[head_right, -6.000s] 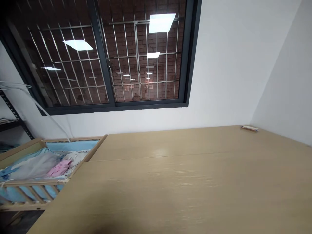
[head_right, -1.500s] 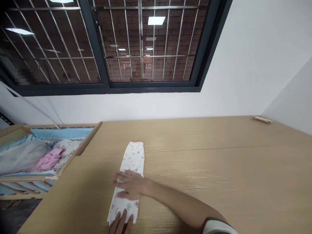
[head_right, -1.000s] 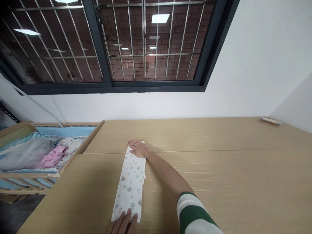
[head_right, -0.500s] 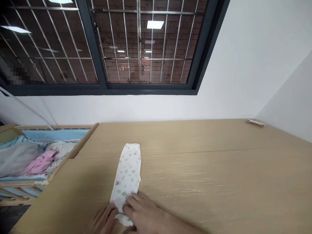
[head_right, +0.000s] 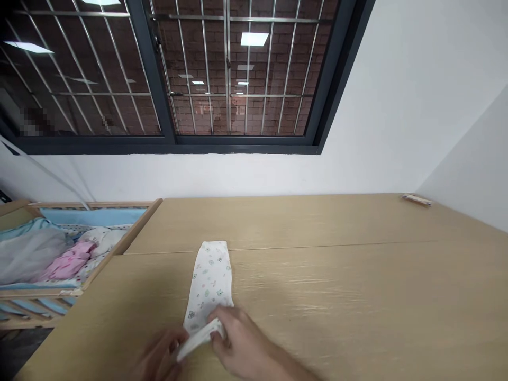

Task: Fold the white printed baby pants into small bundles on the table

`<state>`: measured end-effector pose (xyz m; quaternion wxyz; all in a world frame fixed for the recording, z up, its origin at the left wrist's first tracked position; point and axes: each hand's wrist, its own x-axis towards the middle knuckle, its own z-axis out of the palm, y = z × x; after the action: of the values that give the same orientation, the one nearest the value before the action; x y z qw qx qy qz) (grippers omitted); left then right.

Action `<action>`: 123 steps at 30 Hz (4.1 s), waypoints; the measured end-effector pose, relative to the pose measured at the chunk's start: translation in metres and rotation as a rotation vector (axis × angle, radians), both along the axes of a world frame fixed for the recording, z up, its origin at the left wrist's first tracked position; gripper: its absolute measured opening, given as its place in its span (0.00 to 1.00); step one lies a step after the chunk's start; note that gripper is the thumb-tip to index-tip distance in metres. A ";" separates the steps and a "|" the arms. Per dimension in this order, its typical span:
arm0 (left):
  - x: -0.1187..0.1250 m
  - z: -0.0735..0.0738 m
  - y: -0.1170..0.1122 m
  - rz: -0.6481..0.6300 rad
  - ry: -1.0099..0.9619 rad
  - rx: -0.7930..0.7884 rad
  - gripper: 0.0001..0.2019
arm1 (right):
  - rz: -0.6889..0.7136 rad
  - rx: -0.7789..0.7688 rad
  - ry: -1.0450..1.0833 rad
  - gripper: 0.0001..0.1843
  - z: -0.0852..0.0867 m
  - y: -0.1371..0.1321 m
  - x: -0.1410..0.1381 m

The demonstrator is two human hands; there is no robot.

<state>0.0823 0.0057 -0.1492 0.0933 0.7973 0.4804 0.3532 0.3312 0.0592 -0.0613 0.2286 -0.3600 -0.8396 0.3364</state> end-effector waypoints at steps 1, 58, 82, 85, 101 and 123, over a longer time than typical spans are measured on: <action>-0.003 0.013 0.006 0.012 -0.020 -0.041 0.13 | -0.017 -0.023 0.027 0.12 0.009 0.008 -0.001; 0.019 -0.034 0.090 0.198 0.364 0.167 0.16 | 0.095 0.402 -0.309 0.27 -0.044 0.174 -0.032; -0.006 0.026 0.127 0.172 -0.406 -0.368 0.17 | -0.212 0.013 0.058 0.10 -0.045 0.116 0.008; 0.003 0.018 0.154 0.240 -0.415 -0.350 0.15 | -0.341 -0.012 0.147 0.12 -0.059 0.134 0.000; 0.063 0.004 0.152 0.270 -0.029 -0.076 0.28 | -0.155 0.550 -0.197 0.32 -0.071 0.131 -0.012; 0.024 -0.038 0.137 0.248 0.340 0.113 0.29 | -0.018 0.337 -0.308 0.37 -0.066 0.125 0.030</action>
<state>0.1059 0.1424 -0.1869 -0.0780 0.7842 0.5631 0.2487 0.3612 0.1841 -0.1277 0.1576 -0.3712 -0.9057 0.1303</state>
